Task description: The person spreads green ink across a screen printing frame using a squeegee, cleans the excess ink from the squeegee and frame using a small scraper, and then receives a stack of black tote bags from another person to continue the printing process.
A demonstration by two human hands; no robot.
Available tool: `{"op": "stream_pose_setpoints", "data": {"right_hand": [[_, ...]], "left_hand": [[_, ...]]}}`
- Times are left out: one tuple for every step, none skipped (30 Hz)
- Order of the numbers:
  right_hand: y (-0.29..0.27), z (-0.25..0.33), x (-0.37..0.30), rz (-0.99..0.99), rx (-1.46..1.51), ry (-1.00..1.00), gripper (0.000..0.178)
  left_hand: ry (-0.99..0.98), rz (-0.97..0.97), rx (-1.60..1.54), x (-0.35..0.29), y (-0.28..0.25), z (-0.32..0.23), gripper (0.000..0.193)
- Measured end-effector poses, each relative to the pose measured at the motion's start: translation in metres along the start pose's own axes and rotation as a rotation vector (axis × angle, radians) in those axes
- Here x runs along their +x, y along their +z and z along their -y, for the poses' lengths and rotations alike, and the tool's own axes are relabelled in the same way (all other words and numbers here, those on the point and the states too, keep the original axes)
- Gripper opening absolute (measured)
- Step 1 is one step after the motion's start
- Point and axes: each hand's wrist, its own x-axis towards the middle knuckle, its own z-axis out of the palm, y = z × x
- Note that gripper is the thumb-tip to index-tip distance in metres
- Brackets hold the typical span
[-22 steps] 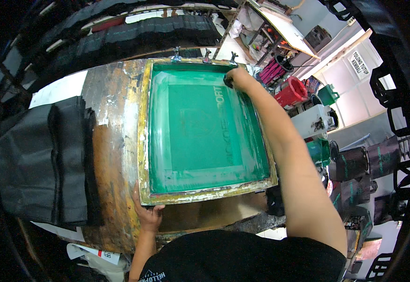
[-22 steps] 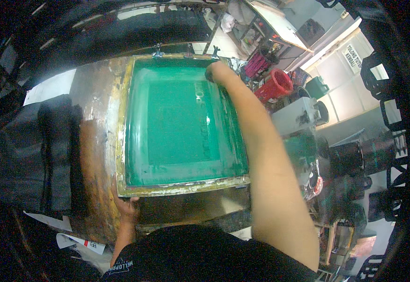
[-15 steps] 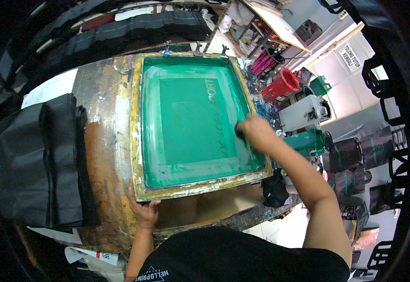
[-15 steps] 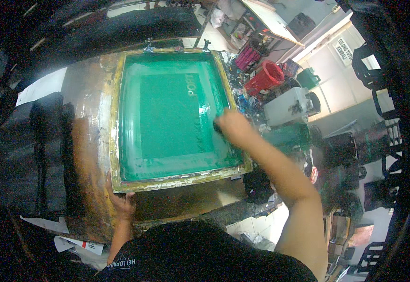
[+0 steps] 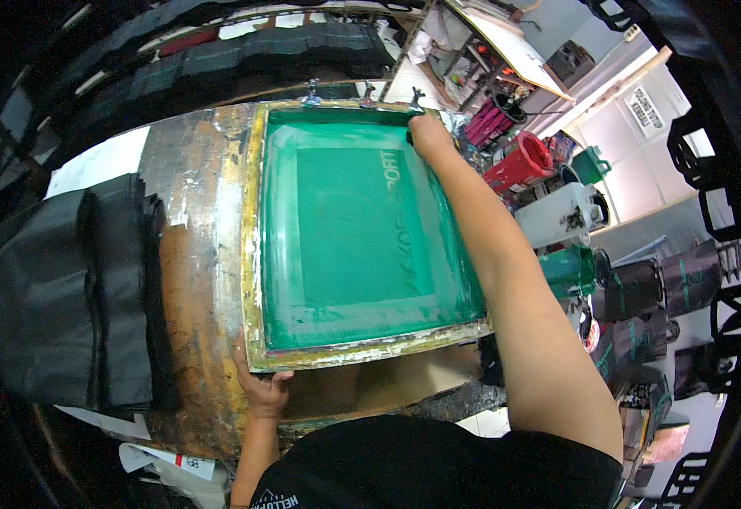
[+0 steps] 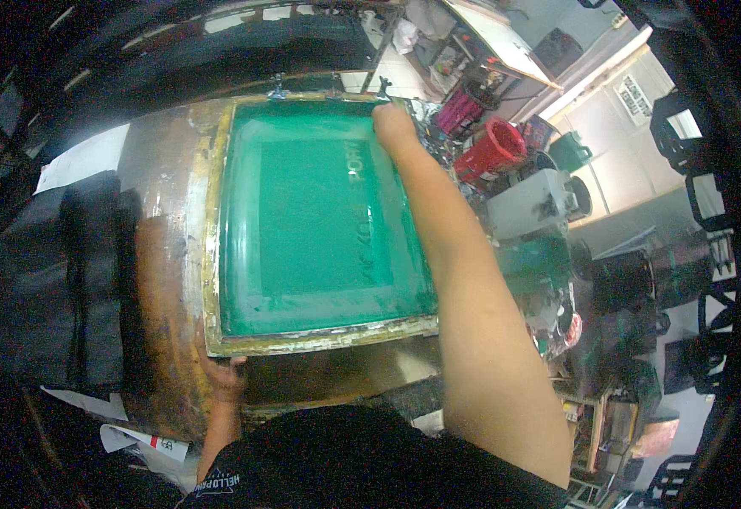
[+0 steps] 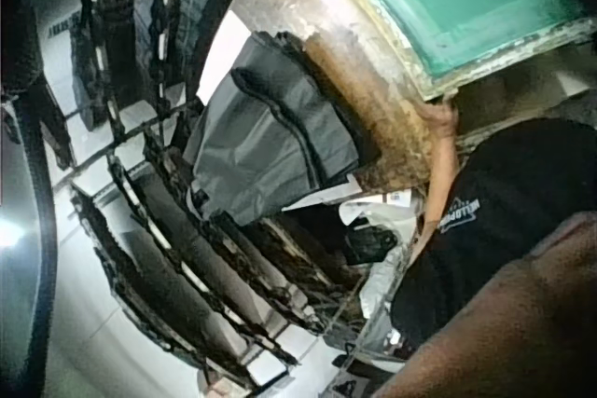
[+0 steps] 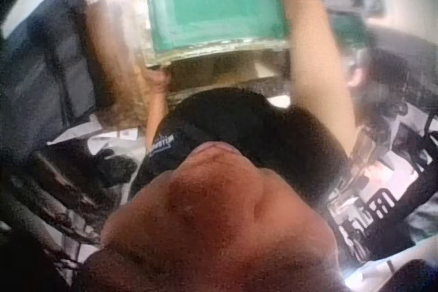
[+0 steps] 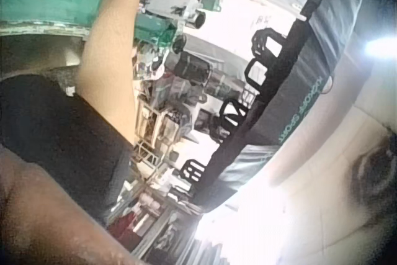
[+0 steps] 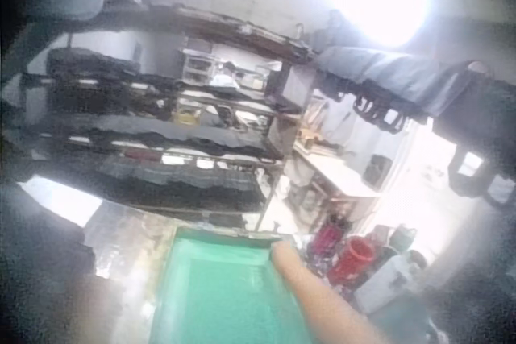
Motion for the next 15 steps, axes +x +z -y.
{"op": "stream_pose_setpoints", "data": {"right_hand": [[0.011,-0.008,0.016,0.024,-0.03,0.023,0.015],[0.017,-0.014,0.027,0.045,-0.062,-0.015,0.014],[0.021,-0.023,0.027,0.075,-0.1,-0.048,0.013],[0.024,-0.035,0.021,0.043,-0.073,-0.082,0.012],[0.016,-0.024,0.015,0.116,-0.036,-0.143,0.012],[-0.011,-0.008,-0.003,0.188,-0.001,-0.203,0.012],[-0.032,-0.001,-0.032,0.26,0.023,-0.241,0.012],[-0.038,-0.005,-0.068,0.195,0.018,-0.263,0.013],[-0.044,-0.008,-0.104,0.127,0.016,-0.29,0.014],[-0.06,-0.007,-0.143,0.166,0.058,-0.315,0.012],[-0.08,0.0,-0.177,0.202,0.103,-0.353,0.011],[-0.099,0.011,-0.206,0.295,0.15,-0.31,0.011],[-0.117,0.021,-0.234,0.388,0.2,-0.26,0.011],[-0.131,0.029,-0.258,0.424,0.192,-0.292,0.011],[-0.144,0.034,-0.272,0.458,0.182,-0.319,0.011]], "left_hand": [[0.037,-0.004,0.049,0.001,-0.001,0.007,0.112],[0.069,-0.008,0.098,-0.001,-0.003,0.015,0.112],[0.095,-0.005,0.141,-0.003,-0.003,0.017,0.112],[0.085,-0.007,0.112,-0.004,-0.004,0.018,0.111],[0.067,-0.026,0.088,-0.004,-0.003,0.015,0.111],[0.049,-0.046,0.062,-0.005,-0.002,0.011,0.111],[0.015,-0.042,0.011,-0.004,0.0,0.008,0.11],[-0.017,-0.026,-0.044,-0.003,0.003,0.004,0.11],[-0.047,-0.015,-0.093,-0.002,0.005,0.001,0.11],[-0.035,-0.003,-0.097,-0.001,0.006,0.0,0.109],[-0.023,-0.004,-0.098,0.0,0.007,0.0,0.109],[-0.015,-0.012,-0.098,0.0,0.007,0.001,0.108],[-0.024,-0.01,-0.124,0.0,0.008,0.0,0.108],[-0.034,-0.011,-0.144,-0.001,0.008,-0.002,0.108],[-0.042,-0.009,-0.167,0.0,0.009,-0.003,0.108]]}}
